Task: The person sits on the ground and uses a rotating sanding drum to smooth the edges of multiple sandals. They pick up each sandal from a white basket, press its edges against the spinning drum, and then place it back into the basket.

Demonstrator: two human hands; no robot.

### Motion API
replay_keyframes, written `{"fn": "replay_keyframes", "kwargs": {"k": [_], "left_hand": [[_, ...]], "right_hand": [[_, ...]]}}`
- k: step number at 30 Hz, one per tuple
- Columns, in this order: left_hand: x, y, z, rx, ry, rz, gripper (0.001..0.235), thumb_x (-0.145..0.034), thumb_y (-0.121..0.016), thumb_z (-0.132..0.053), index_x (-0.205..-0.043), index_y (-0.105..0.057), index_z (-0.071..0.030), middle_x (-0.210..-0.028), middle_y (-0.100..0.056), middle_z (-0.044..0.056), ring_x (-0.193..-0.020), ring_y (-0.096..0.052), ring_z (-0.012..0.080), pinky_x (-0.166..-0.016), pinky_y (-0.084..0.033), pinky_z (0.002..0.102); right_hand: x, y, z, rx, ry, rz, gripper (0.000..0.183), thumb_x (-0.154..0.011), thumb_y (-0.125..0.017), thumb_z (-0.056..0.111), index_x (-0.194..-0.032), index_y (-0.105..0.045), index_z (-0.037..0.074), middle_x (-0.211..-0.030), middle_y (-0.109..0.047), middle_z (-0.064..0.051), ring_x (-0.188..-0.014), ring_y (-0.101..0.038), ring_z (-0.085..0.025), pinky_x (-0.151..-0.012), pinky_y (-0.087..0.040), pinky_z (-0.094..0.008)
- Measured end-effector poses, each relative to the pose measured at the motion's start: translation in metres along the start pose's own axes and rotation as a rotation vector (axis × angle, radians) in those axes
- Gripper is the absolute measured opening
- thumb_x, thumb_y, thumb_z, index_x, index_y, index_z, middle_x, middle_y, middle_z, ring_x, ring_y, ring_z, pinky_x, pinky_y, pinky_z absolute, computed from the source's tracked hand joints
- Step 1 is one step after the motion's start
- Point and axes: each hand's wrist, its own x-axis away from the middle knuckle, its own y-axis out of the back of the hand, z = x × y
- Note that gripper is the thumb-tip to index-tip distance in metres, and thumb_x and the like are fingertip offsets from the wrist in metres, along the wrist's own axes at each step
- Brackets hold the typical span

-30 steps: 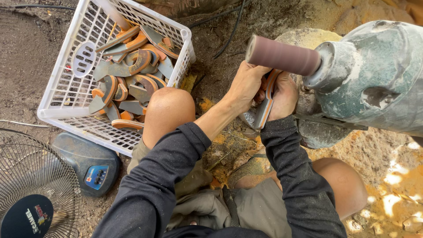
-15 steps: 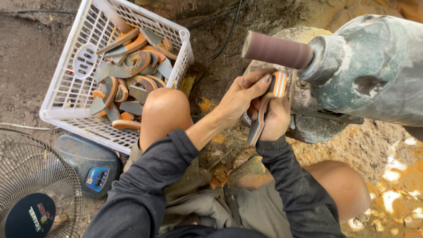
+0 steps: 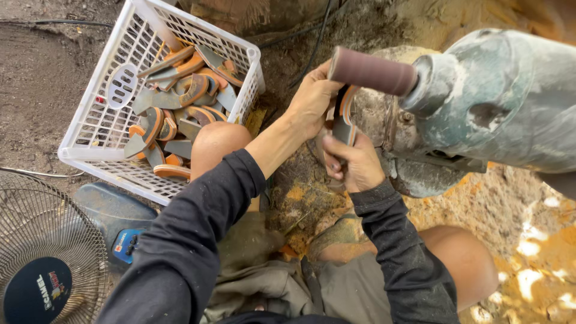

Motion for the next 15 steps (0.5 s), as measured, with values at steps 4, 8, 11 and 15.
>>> {"fn": "replay_keyframes", "kwargs": {"k": [4,8,11,15], "left_hand": [[-0.016,0.005,0.004,0.009,-0.015,0.049,0.019,-0.104,-0.06,-0.002,-0.121,-0.067,-0.003,-0.097,-0.075,0.009,-0.079,-0.068,0.0139,-0.069,-0.058,0.031],[-0.001,0.006,0.017,-0.088,0.065,0.013,0.021,-0.102,-0.053,-0.011,-0.115,-0.069,-0.005,-0.099,-0.078,0.007,-0.083,-0.072,0.0136,-0.077,-0.061,0.028],[0.004,0.008,0.024,-0.034,-0.032,0.052,0.014,-0.104,-0.061,-0.01,-0.113,-0.071,-0.003,-0.098,-0.074,0.006,-0.084,-0.067,0.0119,-0.08,-0.059,0.029],[-0.004,0.006,0.028,0.081,-0.048,0.141,0.013,-0.106,-0.064,-0.009,-0.111,-0.071,0.0,-0.1,-0.074,0.007,-0.087,-0.066,0.0135,-0.08,-0.057,0.03]], "right_hand": [[-0.013,0.002,-0.002,-0.099,-0.075,-0.056,0.024,-0.092,-0.063,-0.001,-0.109,-0.046,-0.001,-0.07,-0.049,-0.002,-0.044,-0.041,-0.008,-0.034,-0.029,-0.024],[-0.032,0.002,0.007,0.05,0.03,-0.159,0.041,-0.083,-0.057,-0.005,-0.117,-0.043,0.012,-0.068,-0.051,-0.001,-0.041,-0.043,-0.008,-0.033,-0.028,-0.024],[-0.037,0.006,0.01,0.106,0.158,-0.235,0.04,-0.081,-0.052,-0.005,-0.117,-0.048,0.012,-0.072,-0.056,0.001,-0.044,-0.046,-0.008,-0.036,-0.035,-0.024],[-0.045,0.013,0.004,0.168,0.332,-0.261,0.004,-0.092,-0.053,-0.001,-0.093,-0.056,-0.001,-0.073,-0.052,-0.001,-0.052,-0.044,-0.009,-0.043,-0.033,-0.027]]}}
